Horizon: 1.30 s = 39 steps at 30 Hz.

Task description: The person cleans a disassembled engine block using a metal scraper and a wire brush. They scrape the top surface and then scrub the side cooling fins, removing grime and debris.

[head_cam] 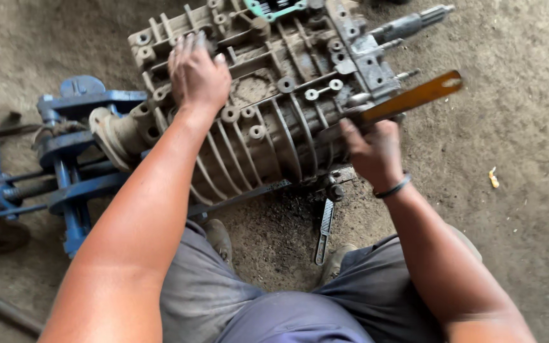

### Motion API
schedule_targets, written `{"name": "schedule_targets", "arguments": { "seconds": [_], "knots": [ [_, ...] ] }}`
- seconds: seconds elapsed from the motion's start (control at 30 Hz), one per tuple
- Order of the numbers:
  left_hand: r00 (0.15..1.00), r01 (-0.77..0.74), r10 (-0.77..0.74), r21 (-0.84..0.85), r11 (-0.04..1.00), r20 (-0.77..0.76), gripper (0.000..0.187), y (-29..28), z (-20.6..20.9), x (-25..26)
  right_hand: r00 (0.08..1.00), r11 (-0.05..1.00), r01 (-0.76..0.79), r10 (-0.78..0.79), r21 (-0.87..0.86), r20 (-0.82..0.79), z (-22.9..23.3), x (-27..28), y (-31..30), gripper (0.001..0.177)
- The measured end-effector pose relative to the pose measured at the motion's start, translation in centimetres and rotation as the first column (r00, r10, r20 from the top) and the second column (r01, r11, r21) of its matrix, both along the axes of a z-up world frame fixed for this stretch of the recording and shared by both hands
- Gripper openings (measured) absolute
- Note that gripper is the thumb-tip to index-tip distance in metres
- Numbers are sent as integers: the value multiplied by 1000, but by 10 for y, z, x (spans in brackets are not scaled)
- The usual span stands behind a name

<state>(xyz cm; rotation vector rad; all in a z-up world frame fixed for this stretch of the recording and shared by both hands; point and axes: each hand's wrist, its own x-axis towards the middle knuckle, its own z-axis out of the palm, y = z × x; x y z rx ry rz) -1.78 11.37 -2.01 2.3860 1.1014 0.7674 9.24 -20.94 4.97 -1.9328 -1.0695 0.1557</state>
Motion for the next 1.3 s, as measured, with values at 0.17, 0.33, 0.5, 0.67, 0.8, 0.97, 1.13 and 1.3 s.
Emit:
{"name": "schedule_targets", "arguments": {
  "seconds": [0.17,0.33,0.5,0.67,0.8,0.97,1.13,1.3],
  "knots": [
    [999,16,-15,38,999,-31,55,-10,9,-7,997,997,-72,72,7,8,-3,-4,-12,13],
    [999,-8,8,17,1000,-37,58,-2,-3,1,987,988,140,-145,61,76,17,29,-24,11],
    [998,-6,9,53,999,-58,56,1,-8,2,965,930,257,-260,263,-24,28,81,-44,12],
    [1000,30,-30,132,991,-2,51,-1,-4,-4,960,936,268,-240,227,-143,25,97,-58,20],
    [995,69,-83,208,976,61,49,-1,-2,-4,994,965,100,-107,240,14,7,89,-47,13],
    [989,84,-103,175,981,103,43,-6,3,-10,965,918,263,-247,296,-91,26,114,-76,17],
    [993,69,-88,230,971,74,42,-7,5,-10,945,902,318,-327,291,-18,8,118,-79,19],
    [998,31,-36,103,994,49,36,-14,11,-10,935,883,334,-265,329,-238,12,129,-86,23]
  ]
}}
